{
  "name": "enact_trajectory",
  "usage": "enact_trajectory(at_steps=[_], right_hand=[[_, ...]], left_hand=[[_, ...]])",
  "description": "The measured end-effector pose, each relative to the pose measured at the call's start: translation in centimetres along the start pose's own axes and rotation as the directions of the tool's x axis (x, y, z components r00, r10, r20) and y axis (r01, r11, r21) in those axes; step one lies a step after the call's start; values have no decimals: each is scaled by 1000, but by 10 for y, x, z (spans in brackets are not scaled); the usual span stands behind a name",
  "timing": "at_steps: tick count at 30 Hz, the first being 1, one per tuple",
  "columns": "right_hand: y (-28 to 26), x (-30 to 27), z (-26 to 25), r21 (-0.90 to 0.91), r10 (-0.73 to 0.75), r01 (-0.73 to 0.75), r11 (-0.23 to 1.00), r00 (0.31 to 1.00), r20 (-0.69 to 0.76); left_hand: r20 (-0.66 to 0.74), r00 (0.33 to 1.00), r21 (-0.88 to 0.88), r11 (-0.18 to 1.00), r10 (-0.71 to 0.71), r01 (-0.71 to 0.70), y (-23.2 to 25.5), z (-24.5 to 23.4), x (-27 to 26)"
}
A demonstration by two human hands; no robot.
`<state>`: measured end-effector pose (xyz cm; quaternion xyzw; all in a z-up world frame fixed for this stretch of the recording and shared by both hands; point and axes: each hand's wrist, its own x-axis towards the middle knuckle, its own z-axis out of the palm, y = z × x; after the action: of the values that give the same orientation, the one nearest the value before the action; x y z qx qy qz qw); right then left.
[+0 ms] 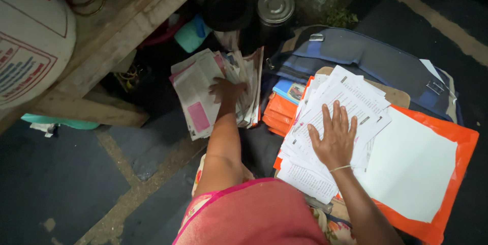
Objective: The person sits on the floor and organizes a large stack of loose papers and documents. They sort through the papers, separating them into smaller piles, and then place the sorted stacks into orange file folders. Finally, the person places the filled folders into a blue backpack.
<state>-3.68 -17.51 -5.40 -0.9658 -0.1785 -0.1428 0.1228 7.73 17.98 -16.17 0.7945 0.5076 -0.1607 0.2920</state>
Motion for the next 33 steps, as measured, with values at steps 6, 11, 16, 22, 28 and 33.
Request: enact_trajectory(at_steps=[6,11,16,22,28,33], right_hand=[[1,-2,0,6,-3,3,1000,1000,-7],[-1,-1,-1,-3,-4,4,1000,1000,-8],[-1,-1,-2,3,-5,5,1000,1000,-19],[-1,-1,-1,-1,-10,10,1000,1000,-30],[-2,-4,-1,-2,-21,21,1000,999,-45],[-1,-4,-2,-9,-18,17,1000,999,-32]], left_hand=[[-40,998,90,995,39,-35,2,14,-7],[-4,997,155,985,71,-70,-2,21,-3],[12,968,187,950,251,-249,-12,35,10],[-7,795,53,794,606,-605,-60,17,74],[-136,553,184,569,822,-801,-85,42,79],[-14,700,252,680,714,-689,-66,32,42]])
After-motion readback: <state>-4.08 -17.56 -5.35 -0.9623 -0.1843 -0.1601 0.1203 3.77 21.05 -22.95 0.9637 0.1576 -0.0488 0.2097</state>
